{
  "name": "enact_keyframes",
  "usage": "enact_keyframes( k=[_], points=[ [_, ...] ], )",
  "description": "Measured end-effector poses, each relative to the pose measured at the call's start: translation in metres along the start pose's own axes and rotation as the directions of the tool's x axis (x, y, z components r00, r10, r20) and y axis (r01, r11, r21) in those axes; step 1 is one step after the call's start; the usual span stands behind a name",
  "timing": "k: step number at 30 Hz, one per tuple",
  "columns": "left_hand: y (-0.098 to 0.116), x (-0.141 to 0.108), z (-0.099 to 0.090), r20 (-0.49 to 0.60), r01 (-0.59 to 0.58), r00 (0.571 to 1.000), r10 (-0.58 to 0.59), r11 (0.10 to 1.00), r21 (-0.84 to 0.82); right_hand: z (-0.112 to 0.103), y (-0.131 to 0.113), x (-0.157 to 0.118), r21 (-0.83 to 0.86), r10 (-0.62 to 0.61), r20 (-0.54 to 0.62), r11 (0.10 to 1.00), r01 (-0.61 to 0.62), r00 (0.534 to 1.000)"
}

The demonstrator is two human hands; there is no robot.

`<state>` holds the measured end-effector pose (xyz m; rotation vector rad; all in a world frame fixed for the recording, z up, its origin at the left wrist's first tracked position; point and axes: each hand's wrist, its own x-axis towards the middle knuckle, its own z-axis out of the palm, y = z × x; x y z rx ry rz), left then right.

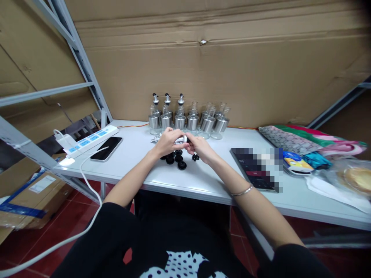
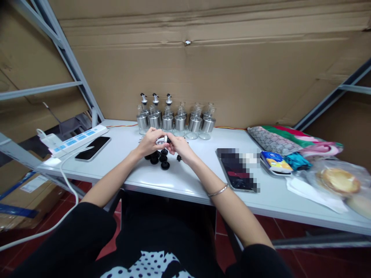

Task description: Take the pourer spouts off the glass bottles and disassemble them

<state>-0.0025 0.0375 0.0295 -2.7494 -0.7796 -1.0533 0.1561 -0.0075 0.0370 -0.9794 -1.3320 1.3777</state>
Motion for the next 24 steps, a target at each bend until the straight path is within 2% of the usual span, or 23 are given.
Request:
enact_keyframes(
  k=[3,6,10,13,18,24],
  points=[
    [-0.002,0.0,-0.006,0.034,0.023,0.999,-0.022,0.998,-0.054,0.001,0.001,0.0,0.041,0.006,0.033,0.999,-0.007,0.999],
    [-0.002,-0.001,-0.008,0.018,0.016,1.0,-0.015,0.997,-0.07,0.0,0.0,-0.002,0.017,-0.009,0.047,1.0,0.009,0.999],
    [-0.002,-0.001,-0.007,0.02,0.021,1.0,-0.02,0.996,-0.087,-0.004,-0.004,-0.005,-0.05,-0.036,0.105,0.998,0.041,0.994],
    [0.0,-0.001,-0.007,0.026,0.024,0.999,-0.021,0.994,-0.106,-0.01,-0.009,-0.008,-0.175,-0.094,0.17,0.977,0.124,0.981],
    [0.004,-0.001,-0.007,0.002,-0.018,1.0,0.019,0.988,-0.155,-0.022,-0.017,-0.013,-0.464,-0.199,0.244,0.835,0.294,0.949],
    [0.006,-0.001,-0.007,0.005,-0.005,1.0,0.006,0.979,-0.204,-0.025,-0.016,-0.019,-0.632,-0.298,0.288,0.655,0.414,0.91]
  ],
)
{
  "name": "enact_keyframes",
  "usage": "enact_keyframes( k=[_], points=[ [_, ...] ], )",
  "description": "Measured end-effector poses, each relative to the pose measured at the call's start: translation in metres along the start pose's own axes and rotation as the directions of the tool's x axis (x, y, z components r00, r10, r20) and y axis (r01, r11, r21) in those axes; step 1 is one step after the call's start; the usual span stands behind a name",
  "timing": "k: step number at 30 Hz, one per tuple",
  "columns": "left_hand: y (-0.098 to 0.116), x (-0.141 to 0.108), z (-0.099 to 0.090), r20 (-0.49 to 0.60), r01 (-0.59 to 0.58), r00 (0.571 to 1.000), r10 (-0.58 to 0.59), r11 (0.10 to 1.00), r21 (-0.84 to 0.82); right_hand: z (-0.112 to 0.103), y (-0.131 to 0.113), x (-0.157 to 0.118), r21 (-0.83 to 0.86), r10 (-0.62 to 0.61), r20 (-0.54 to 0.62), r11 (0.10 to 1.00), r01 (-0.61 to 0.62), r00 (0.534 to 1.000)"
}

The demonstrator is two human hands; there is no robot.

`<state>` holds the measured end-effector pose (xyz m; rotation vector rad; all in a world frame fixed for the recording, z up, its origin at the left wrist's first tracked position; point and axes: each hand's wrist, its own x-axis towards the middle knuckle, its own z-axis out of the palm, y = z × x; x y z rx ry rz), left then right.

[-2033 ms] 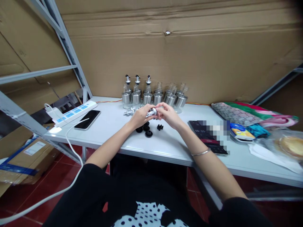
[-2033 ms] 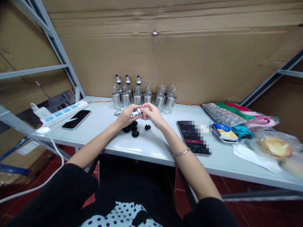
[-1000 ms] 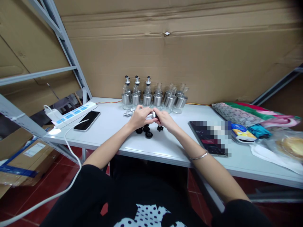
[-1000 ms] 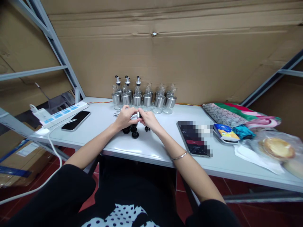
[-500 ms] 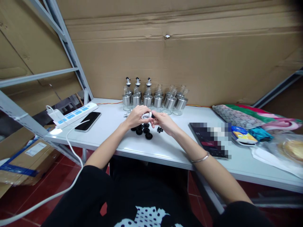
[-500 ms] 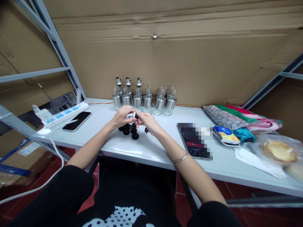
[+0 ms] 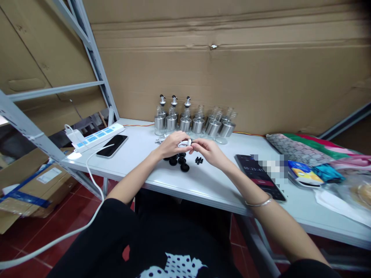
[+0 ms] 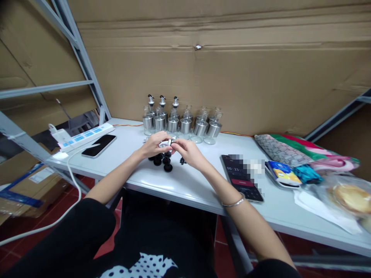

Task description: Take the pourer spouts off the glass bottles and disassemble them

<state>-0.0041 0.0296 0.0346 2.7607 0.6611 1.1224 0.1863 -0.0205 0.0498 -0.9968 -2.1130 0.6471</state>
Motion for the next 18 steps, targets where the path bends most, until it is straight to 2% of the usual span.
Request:
enact_keyframes(
  k=[3,6,11,14,18],
  points=[
    [-0.001,0.0,-0.003,-0.022,0.039,0.999,-0.04,0.998,-0.046,0.003,-0.002,0.003,-0.164,-0.081,-0.068,0.984,0.068,0.994],
    [-0.002,-0.001,-0.007,-0.073,0.127,0.988,-0.137,0.984,-0.127,0.004,-0.002,0.014,-0.324,-0.212,-0.121,0.932,0.163,0.97],
    [-0.007,-0.001,-0.014,-0.113,0.315,0.927,-0.357,0.906,-0.281,0.009,0.004,0.037,-0.447,-0.325,-0.109,0.86,0.245,0.94],
    [-0.011,-0.002,-0.014,-0.045,0.393,0.897,-0.44,0.84,-0.375,0.014,0.014,0.041,-0.496,-0.361,-0.101,0.826,0.268,0.927],
    [-0.016,0.0,-0.012,0.113,0.458,0.877,-0.468,0.74,-0.492,0.018,0.024,0.038,-0.54,-0.413,-0.088,0.785,0.305,0.906]
  ],
)
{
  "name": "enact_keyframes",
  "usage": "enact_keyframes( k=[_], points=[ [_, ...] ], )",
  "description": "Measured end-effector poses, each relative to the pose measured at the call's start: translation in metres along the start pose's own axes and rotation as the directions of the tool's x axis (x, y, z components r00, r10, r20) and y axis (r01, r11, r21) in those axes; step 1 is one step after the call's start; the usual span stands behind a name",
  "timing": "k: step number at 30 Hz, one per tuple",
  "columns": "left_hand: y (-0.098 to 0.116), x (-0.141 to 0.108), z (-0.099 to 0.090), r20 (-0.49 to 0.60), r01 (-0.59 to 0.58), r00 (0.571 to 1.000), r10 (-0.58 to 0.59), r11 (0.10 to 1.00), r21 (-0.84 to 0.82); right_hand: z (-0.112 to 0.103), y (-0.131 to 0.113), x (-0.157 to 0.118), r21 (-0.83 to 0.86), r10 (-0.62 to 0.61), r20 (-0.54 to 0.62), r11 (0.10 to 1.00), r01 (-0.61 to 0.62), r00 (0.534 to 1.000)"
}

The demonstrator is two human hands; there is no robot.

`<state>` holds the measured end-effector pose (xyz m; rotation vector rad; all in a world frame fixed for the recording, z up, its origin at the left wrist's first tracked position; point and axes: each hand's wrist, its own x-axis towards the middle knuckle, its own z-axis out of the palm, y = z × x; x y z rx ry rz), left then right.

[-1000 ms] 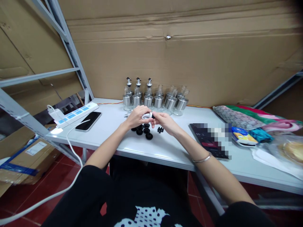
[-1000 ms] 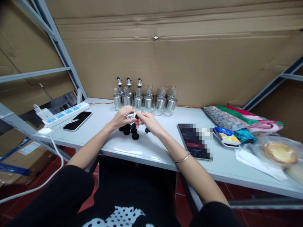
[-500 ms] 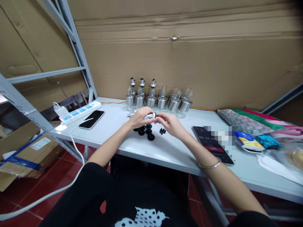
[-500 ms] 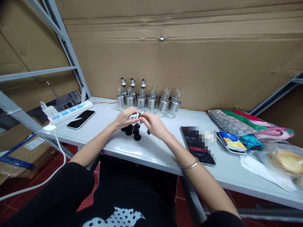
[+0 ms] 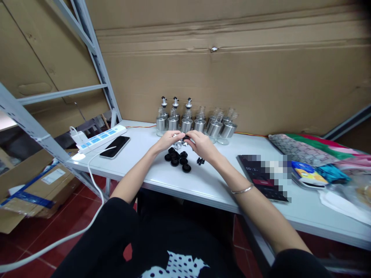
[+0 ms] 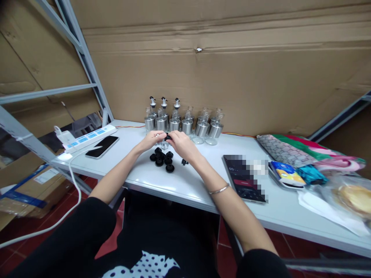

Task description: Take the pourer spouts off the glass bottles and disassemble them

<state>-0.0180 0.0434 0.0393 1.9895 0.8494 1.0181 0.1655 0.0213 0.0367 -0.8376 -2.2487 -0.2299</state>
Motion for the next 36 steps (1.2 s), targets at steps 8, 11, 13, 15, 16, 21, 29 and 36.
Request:
enact_keyframes(
  k=[8,11,13,15,16,21,29,36],
  points=[
    [-0.004,0.007,0.006,0.114,0.119,0.989,-0.091,0.954,-0.276,-0.003,-0.004,-0.005,-0.007,-0.084,-0.091,0.996,0.084,0.992],
    [-0.004,0.004,0.011,0.093,0.066,0.994,-0.053,0.986,-0.153,-0.005,-0.001,-0.009,0.134,0.016,-0.132,0.991,0.002,0.991],
    [-0.004,0.001,0.013,0.036,0.002,0.999,-0.002,1.0,0.0,-0.006,0.003,-0.009,0.298,0.179,-0.145,0.946,-0.13,0.973],
    [-0.004,-0.001,0.016,-0.036,-0.086,0.995,0.092,0.985,0.148,-0.007,0.006,-0.009,0.48,0.403,-0.086,0.818,-0.316,0.911],
    [-0.005,-0.002,0.017,-0.057,-0.133,0.987,0.148,0.968,0.213,-0.007,0.007,-0.008,0.558,0.497,-0.018,0.725,-0.404,0.868],
    [-0.009,-0.002,0.017,-0.043,-0.294,0.941,0.336,0.873,0.39,-0.007,0.004,-0.005,0.704,0.564,0.312,0.403,-0.584,0.764],
    [-0.004,-0.003,0.009,-0.035,-0.245,0.962,0.271,0.91,0.334,-0.006,0.002,-0.006,0.76,0.499,0.227,0.446,-0.472,0.836],
    [-0.001,-0.002,0.008,-0.072,-0.065,0.994,0.078,0.984,0.167,-0.007,0.001,-0.007,0.592,0.375,-0.004,0.748,-0.3,0.927]
  ],
)
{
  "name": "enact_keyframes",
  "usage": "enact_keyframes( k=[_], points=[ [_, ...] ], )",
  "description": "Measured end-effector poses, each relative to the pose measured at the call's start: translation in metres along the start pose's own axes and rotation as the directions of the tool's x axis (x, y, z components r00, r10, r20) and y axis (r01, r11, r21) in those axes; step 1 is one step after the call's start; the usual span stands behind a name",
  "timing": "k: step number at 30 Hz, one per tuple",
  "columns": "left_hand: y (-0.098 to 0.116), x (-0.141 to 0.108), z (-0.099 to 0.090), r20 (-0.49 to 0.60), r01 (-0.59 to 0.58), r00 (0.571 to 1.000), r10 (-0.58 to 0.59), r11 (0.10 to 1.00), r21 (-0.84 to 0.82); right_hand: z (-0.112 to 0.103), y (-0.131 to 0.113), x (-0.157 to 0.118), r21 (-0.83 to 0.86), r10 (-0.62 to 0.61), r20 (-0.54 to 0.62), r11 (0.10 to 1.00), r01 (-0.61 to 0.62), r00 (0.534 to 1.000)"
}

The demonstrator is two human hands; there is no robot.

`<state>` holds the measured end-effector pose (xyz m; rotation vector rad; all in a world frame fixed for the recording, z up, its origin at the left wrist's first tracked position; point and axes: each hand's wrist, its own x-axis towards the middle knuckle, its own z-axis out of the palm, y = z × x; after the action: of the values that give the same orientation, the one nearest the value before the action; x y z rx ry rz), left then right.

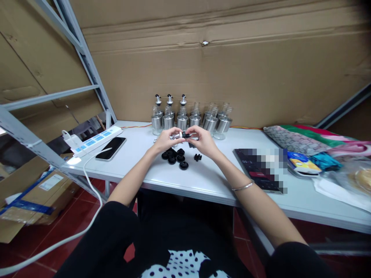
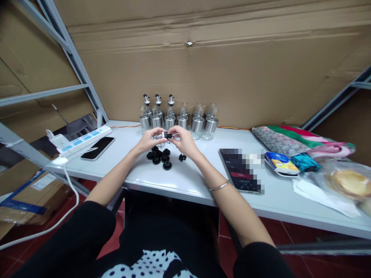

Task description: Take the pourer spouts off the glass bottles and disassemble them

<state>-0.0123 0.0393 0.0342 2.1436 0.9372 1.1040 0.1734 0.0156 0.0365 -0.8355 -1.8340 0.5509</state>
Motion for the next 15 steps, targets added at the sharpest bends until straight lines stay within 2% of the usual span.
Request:
enact_keyframes(
  k=[4,7,9,12,15],
  points=[
    [-0.0024,0.0005,0.0036,0.047,0.065,0.997,-0.058,0.982,-0.178,-0.0007,-0.0024,-0.0017,-0.191,-0.161,0.022,0.968,0.162,0.987],
    [-0.0055,0.0017,0.0047,0.066,0.088,0.995,-0.075,0.969,-0.23,-0.0008,-0.0034,-0.0018,-0.26,-0.248,0.043,0.932,0.251,0.968],
    [-0.007,0.0025,0.0048,0.003,0.056,0.998,-0.057,0.979,-0.194,-0.0001,-0.003,-0.002,-0.205,-0.215,0.035,0.954,0.218,0.976],
    [-0.0073,0.0029,0.005,-0.087,-0.011,0.996,0.001,0.993,-0.118,0.0024,-0.0019,-0.0023,-0.06,-0.065,0.017,0.996,0.066,0.998],
    [-0.0079,0.0033,0.0047,-0.071,-0.033,0.997,0.027,0.996,-0.08,0.0042,-0.0021,-0.002,-0.032,0.026,-0.028,0.999,-0.027,0.999]
  ],
)
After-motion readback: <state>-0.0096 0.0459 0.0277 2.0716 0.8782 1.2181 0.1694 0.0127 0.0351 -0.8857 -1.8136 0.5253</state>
